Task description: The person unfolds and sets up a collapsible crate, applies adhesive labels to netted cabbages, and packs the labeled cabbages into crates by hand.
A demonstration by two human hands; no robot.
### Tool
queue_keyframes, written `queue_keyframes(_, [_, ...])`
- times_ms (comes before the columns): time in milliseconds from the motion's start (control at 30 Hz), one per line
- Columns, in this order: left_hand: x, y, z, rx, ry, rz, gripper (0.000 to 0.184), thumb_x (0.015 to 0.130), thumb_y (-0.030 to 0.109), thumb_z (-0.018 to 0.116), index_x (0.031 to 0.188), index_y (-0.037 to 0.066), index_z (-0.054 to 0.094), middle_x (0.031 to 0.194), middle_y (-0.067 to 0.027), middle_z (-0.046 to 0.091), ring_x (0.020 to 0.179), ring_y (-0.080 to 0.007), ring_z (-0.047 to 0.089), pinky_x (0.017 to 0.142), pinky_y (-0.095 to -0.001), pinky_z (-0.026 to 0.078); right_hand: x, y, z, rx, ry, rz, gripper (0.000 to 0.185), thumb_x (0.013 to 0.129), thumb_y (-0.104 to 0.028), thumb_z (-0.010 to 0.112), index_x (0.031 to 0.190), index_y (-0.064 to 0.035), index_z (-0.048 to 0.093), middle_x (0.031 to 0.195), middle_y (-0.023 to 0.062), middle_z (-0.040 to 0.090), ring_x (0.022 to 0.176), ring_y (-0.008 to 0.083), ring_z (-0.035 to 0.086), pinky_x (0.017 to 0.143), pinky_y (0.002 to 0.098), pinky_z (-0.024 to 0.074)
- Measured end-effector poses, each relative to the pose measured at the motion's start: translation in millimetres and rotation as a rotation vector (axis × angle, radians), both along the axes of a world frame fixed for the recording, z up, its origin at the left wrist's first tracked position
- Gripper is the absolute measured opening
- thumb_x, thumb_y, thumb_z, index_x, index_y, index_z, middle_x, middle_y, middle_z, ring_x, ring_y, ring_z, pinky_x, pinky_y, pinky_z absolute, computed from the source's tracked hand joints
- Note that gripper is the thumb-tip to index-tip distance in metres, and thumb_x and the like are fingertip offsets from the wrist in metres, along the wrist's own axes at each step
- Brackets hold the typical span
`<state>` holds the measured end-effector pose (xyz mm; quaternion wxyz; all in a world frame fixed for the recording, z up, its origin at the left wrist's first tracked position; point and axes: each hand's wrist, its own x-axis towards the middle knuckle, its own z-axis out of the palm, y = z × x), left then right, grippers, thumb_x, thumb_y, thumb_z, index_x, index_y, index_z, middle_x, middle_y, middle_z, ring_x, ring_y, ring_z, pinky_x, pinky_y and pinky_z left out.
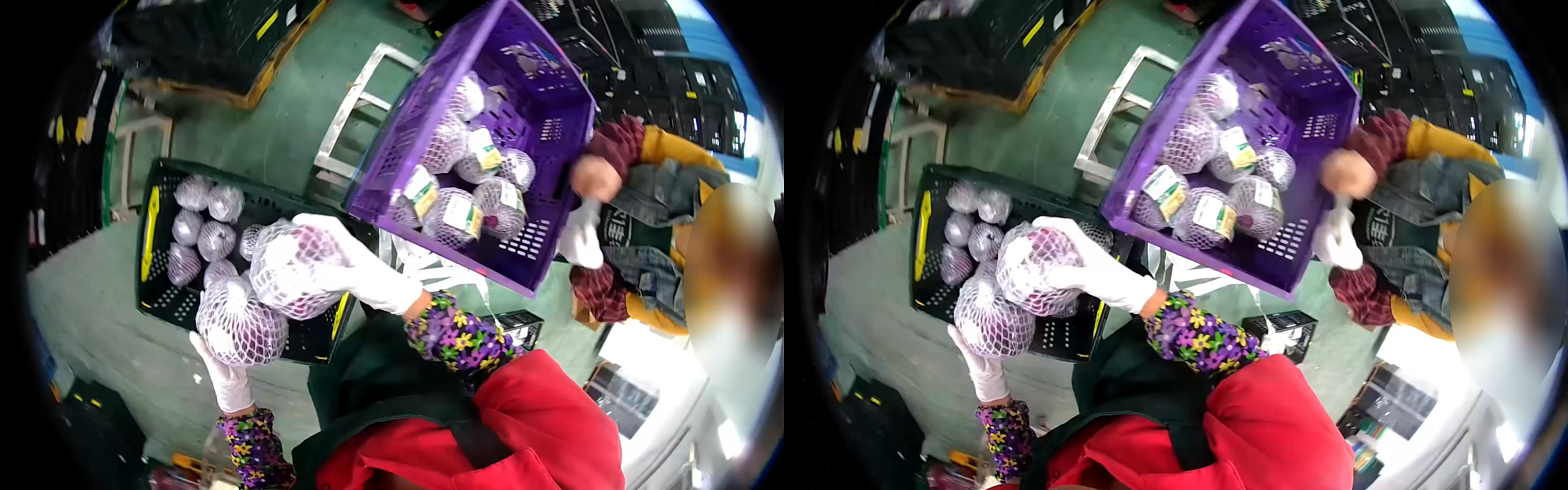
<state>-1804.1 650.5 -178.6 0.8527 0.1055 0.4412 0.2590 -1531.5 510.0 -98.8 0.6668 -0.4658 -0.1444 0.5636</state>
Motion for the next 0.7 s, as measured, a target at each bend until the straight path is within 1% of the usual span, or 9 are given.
queue_keyframes(67, [42, 0, 60, -0.002, 0.010, -0.009, 0.073, 0.091, 0.062, 0.040, 0.144, 0.013, 0.030, 0.143, -0.0109, 0.040, 0.126, -0.0305, 0.044, 0.105, -0.0499, 0.038, 22, -16, 49, 0.077, 0.051, -0.143, 0.087, 0.073, -0.031, 0.078, 0.141, -0.0069, 0.030, 0.133, 0.0083, 0.043, 0.125, 0.0184, 0.042, 0.106, 0.0337, 0.0333])
queue_keyframes(100, [64, -3, 80, -0.015, -0.040, -0.003, 0.068, 0.091, 0.054, 0.046, 0.142, 0.011, 0.032, 0.139, -0.0118, 0.043, 0.123, -0.0301, 0.047, 0.103, -0.0485, 0.040, 36, -24, 71, 0.088, 0.044, -0.182, 0.092, 0.070, -0.035, 0.080, 0.141, -0.0069, 0.029, 0.133, 0.0089, 0.043, 0.125, 0.0196, 0.042, 0.106, 0.0345, 0.0327])
queue_keyframes(200, [126, -19, 92, 0.689, 0.291, -0.281, 0.070, 0.091, 0.061, 0.038, 0.142, 0.015, 0.035, 0.142, -0.0098, 0.042, 0.127, -0.0306, 0.043, 0.105, -0.0505, 0.038, 73, -57, 129, 0.150, 0.010, -0.343, 0.098, 0.066, -0.039, 0.081, 0.141, -0.0059, 0.028, 0.134, 0.0097, 0.042, 0.126, 0.0208, 0.041, 0.107, 0.0354, 0.0318])
queue_keyframes(233, [151, -20, 103, 0.704, 0.240, -0.300, 0.069, 0.090, 0.061, 0.038, 0.142, 0.015, 0.036, 0.142, -0.0094, 0.042, 0.128, -0.0306, 0.043, 0.105, -0.0508, 0.038, 86, -68, 141, 0.193, 0.021, -0.379, 0.098, 0.066, -0.037, 0.081, 0.141, -0.0060, 0.027, 0.135, 0.0106, 0.040, 0.127, 0.0215, 0.040, 0.107, 0.0355, 0.0318])
queue_keyframes(300, [201, -26, 136, 0.566, 0.032, -0.277, 0.069, 0.089, 0.061, 0.041, 0.141, 0.016, 0.036, 0.141, -0.0090, 0.042, 0.127, -0.0305, 0.043, 0.104, -0.0513, 0.038, 114, -90, 158, 0.199, 0.057, -0.452, 0.098, 0.065, -0.034, 0.080, 0.141, -0.0056, 0.026, 0.136, 0.0107, 0.040, 0.128, 0.0219, 0.040, 0.108, 0.0356, 0.0312])
queue_keyframes(433, [298, -40, 197, 0.113, -0.335, -0.171, 0.069, 0.085, 0.059, 0.051, 0.139, 0.017, 0.039, 0.138, -0.0093, 0.044, 0.125, -0.0302, 0.046, 0.102, -0.0525, 0.042, 174, -114, 160, 0.122, -0.262, -0.583, 0.088, 0.067, -0.019, 0.076, 0.140, -0.0049, 0.029, 0.134, 0.0096, 0.042, 0.126, 0.0208, 0.042, 0.106, 0.0350, 0.0353])
queue_keyframes(567, [366, -49, 212, 0.164, -0.479, -0.231, 0.067, 0.084, 0.057, 0.055, 0.137, 0.018, 0.042, 0.136, -0.0090, 0.047, 0.124, -0.0298, 0.046, 0.102, -0.0558, 0.041, 226, -124, 158, 0.140, -0.222, -0.709, 0.079, 0.070, -0.014, 0.072, 0.138, -0.0060, 0.033, 0.130, 0.0087, 0.046, 0.120, 0.0193, 0.047, 0.101, 0.0329, 0.0408])
queue_keyframes(600, [379, -56, 218, 0.171, -0.453, -0.213, 0.071, 0.083, 0.056, 0.057, 0.142, 0.023, 0.036, 0.146, -0.0077, 0.036, 0.133, -0.0323, 0.035, 0.108, -0.0609, 0.027, 244, -130, 141, 0.167, -0.322, -0.718, 0.076, 0.071, -0.013, 0.071, 0.137, -0.0056, 0.033, 0.130, 0.0092, 0.046, 0.120, 0.0198, 0.047, 0.099, 0.0329, 0.0430])
queue_keyframes(700, [417, -71, 232, 0.307, -0.435, -0.393, 0.089, 0.071, 0.060, 0.068, 0.143, 0.021, 0.032, 0.142, -0.0121, 0.038, 0.132, -0.0343, 0.035, 0.105, -0.0613, 0.032, 286, -145, 130, -0.031, -0.578, -0.772, 0.067, 0.075, -0.014, 0.071, 0.132, -0.0044, 0.038, 0.122, 0.0112, 0.051, 0.109, 0.0183, 0.053, 0.093, 0.0307, 0.0459])
